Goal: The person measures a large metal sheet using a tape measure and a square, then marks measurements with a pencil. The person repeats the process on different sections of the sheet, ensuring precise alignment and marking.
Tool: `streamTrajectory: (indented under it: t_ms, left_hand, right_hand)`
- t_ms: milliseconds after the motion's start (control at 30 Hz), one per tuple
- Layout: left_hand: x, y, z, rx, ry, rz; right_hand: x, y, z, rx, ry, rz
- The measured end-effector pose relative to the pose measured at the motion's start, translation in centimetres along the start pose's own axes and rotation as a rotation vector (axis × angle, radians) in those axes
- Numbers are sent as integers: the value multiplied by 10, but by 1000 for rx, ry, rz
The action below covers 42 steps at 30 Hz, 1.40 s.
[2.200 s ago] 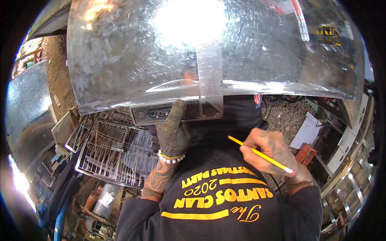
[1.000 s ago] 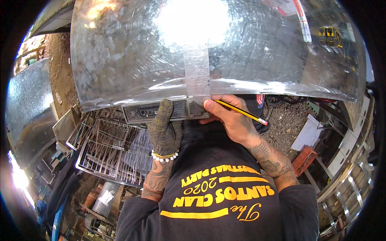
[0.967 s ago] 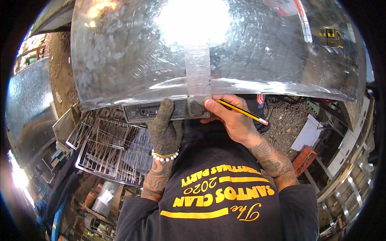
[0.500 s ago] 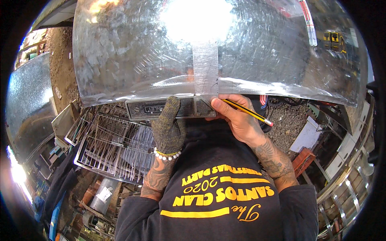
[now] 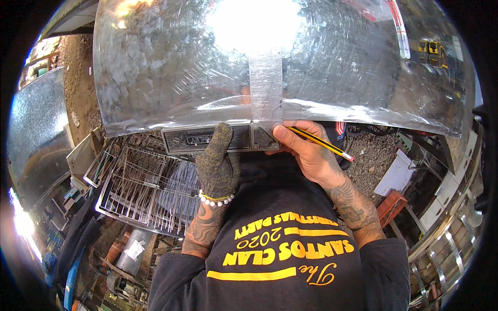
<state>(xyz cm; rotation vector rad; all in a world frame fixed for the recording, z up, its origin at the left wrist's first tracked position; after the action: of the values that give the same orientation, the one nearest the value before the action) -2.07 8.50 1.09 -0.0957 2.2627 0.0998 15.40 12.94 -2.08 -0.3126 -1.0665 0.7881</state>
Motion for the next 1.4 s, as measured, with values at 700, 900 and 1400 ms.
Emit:
streamTrajectory:
  t_ms: [700,900,1400]
  left_hand:
    - [2,-3,0,-14,7,9]
    - [5,-4,1,-34,-7,7]
    - [2,-1,0,-25,-11,21]
  right_hand:
    - [1,1,2,22,20,22]
    - [-3,3,1,7,60,29]
    - [-1,1,0,21,49,34]
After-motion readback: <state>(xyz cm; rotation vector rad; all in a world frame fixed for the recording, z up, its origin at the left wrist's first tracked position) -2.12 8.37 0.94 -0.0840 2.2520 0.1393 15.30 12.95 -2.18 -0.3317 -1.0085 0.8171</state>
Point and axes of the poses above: each hand's wrist, its own y-axis towards the middle knuckle, its own z-axis out of the palm, x = y × z, the point moved 8 cm from there along y, towards the middle knuckle, and after that the axes turned 1 degree about -y, right-handed, at the moved point
